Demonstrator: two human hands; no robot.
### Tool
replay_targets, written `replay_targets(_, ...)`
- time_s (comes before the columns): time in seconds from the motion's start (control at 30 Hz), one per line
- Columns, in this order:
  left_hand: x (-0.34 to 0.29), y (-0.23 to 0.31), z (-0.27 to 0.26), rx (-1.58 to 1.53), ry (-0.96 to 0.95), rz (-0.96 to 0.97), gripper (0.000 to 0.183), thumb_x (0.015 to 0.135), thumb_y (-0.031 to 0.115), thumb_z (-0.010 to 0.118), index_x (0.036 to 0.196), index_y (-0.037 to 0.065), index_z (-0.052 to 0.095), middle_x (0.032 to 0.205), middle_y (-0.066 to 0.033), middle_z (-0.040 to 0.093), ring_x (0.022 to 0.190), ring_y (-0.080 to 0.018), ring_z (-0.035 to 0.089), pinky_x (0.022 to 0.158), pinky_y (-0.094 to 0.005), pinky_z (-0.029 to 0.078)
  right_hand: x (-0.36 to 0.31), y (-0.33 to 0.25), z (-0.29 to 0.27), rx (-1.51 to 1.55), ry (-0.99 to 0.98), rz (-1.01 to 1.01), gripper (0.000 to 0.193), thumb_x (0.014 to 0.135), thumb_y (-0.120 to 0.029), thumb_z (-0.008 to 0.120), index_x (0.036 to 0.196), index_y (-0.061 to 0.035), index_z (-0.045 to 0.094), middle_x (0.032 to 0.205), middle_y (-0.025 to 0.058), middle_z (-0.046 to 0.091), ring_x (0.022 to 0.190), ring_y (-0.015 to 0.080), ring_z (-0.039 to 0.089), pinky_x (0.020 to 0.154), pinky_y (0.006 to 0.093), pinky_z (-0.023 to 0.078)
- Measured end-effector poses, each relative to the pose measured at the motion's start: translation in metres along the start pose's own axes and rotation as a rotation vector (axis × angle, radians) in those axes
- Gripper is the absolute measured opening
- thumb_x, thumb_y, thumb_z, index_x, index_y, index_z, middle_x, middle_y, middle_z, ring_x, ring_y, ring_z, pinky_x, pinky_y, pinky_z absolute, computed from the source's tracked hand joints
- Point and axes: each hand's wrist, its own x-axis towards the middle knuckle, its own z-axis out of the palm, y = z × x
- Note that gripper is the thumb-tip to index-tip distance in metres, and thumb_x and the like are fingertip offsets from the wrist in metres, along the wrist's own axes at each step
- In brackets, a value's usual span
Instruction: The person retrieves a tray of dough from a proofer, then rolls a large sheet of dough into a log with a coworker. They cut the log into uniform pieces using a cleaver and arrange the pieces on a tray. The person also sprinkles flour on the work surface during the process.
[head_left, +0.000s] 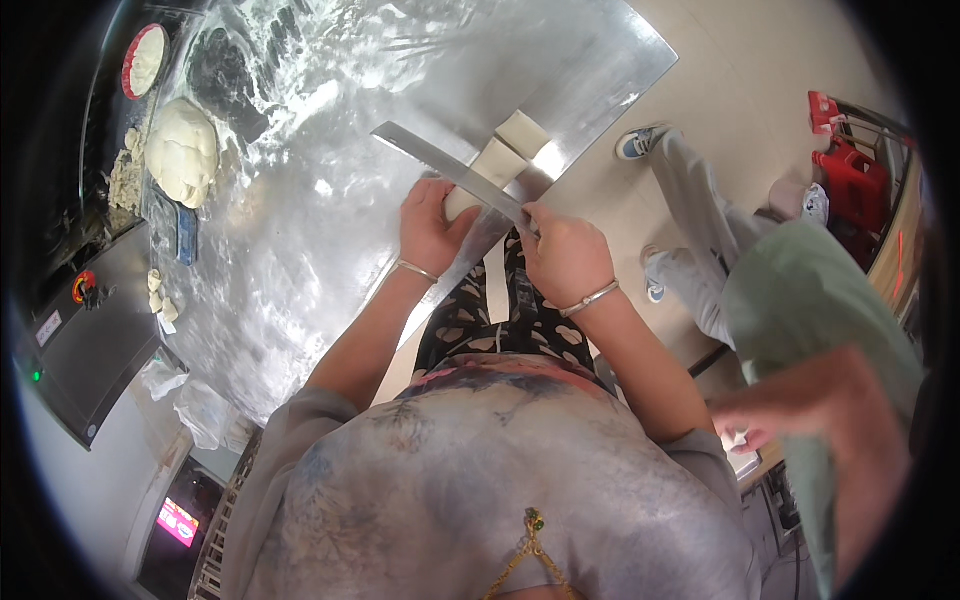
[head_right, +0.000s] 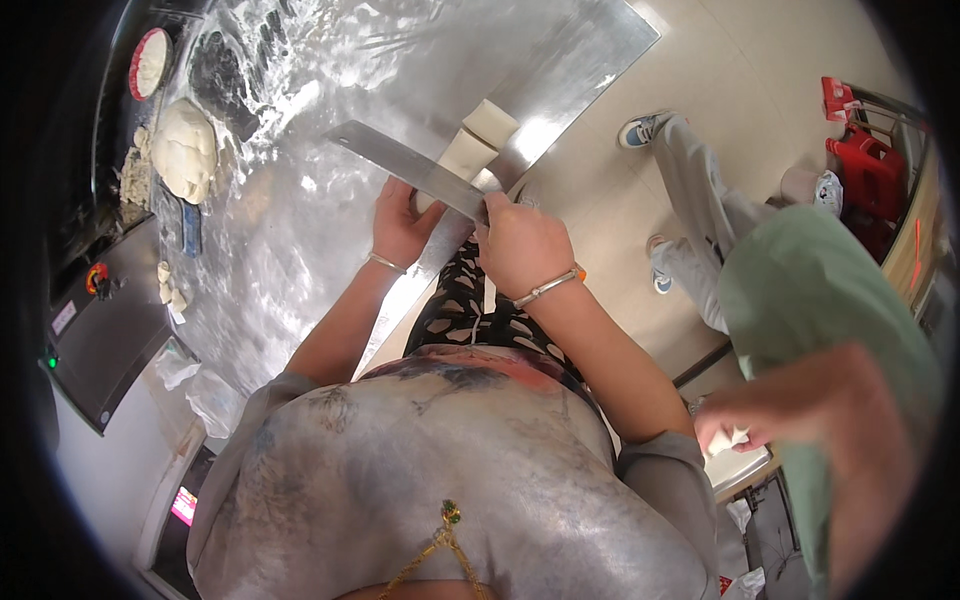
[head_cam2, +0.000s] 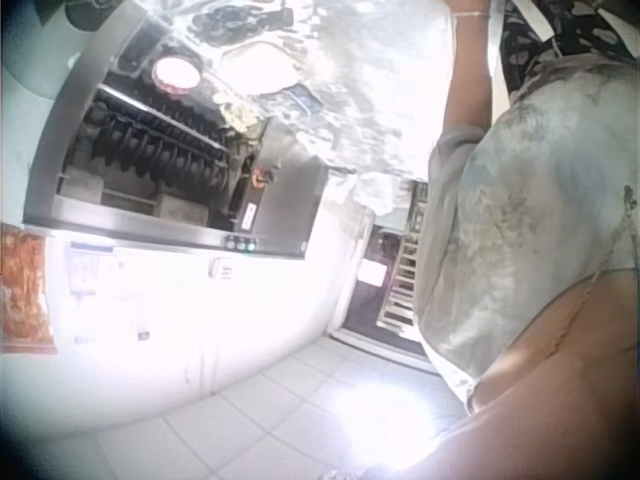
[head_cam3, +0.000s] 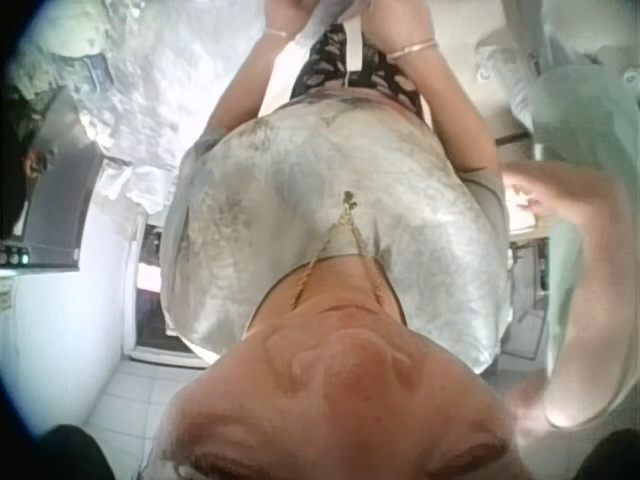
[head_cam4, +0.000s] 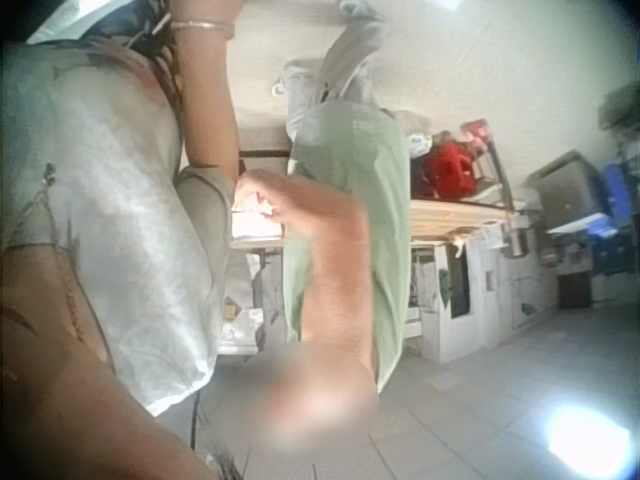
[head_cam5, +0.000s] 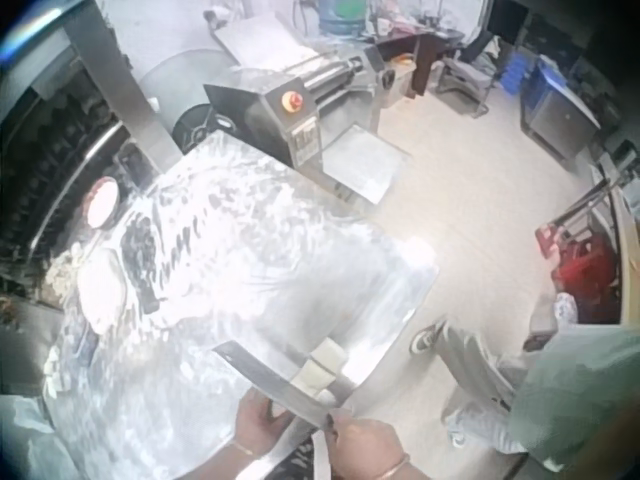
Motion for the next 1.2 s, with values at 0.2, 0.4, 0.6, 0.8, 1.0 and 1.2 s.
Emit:
replay_targets(0.2,0.0,-0.007,0.002,-0.014,-0.002,-0.004,0.038,0.07,0.014,0.078,0.103,0.004,0.063,0.093,-0.0159,0.062,0.082,-0.0376,0.062,0.071,-0.044,0.051,0.005,0.0,0.013,-0.029,0.031,0.028,0.017,0.087,-0.019,0.061,0.093,-0.0029,0.06,0.075,0.0204,0.066,0.072,0.0385,0.066,0.067,0.0478,0.053)
replay_targets(0.4,0.0,-0.006,0.003,0.049,-0.071,-0.069,0.044,0.071,0.017,0.076,0.111,0.004,0.061,0.104,-0.017,0.06,0.095,-0.0383,0.059,0.083,-0.047,0.047,0.017,-0.002,0.021,-0.113,-0.036,0.093,0.015,0.085,-0.014,0.06,0.091,-0.0001,0.06,0.079,0.0208,0.068,0.075,0.0384,0.067,0.067,0.0473,0.053)
replay_targets(0.6,0.003,-0.004,0.007,0.048,-0.073,-0.071,0.047,0.073,0.016,0.073,0.117,0.004,0.059,0.11,-0.0185,0.057,0.101,-0.0392,0.054,0.088,-0.0459,0.043,0.049,-0.004,0.037,-0.154,-0.118,0.16,0.013,0.081,-0.009,0.059,0.087,0.0013,0.065,0.084,0.0212,0.069,0.082,0.0376,0.068,0.073,0.0442,0.056)
replay_targets(0.8,-0.002,-0.003,0.001,0.069,-0.073,-0.035,0.049,0.075,0.016,0.073,0.118,0.002,0.055,0.115,-0.0196,0.055,0.102,-0.04,0.055,0.088,-0.0458,0.046,0.045,-0.013,0.029,-0.115,-0.051,0.131,0.017,0.083,-0.013,0.06,0.094,-0.0006,0.065,0.083,0.0214,0.069,0.081,0.0385,0.067,0.071,0.0456,0.055)
replay_targets(1.0,-0.025,-0.026,-0.018,0.043,-0.065,0.067,0.049,0.067,0.019,0.082,0.106,0.004,0.056,0.103,-0.0156,0.059,0.092,-0.0351,0.059,0.077,-0.0439,0.05,-0.02,-0.036,0.011,0.05,0.044,0.034,0.024,0.085,-0.016,0.062,0.107,-0.0048,0.063,0.074,0.0205,0.066,0.072,0.0403,0.064,0.065,0.048,0.05)
replay_targets(1.2,-0.039,-0.03,-0.017,0.048,-0.075,-0.038,0.045,0.07,0.02,0.08,0.105,0.004,0.058,0.103,-0.0143,0.059,0.095,-0.0357,0.058,0.08,-0.0442,0.046,-0.027,-0.033,0.031,0.002,0.021,0.041,0.024,0.085,-0.015,0.064,0.107,-0.0044,0.063,0.073,0.0208,0.066,0.07,0.0396,0.065,0.065,0.0476,0.051)
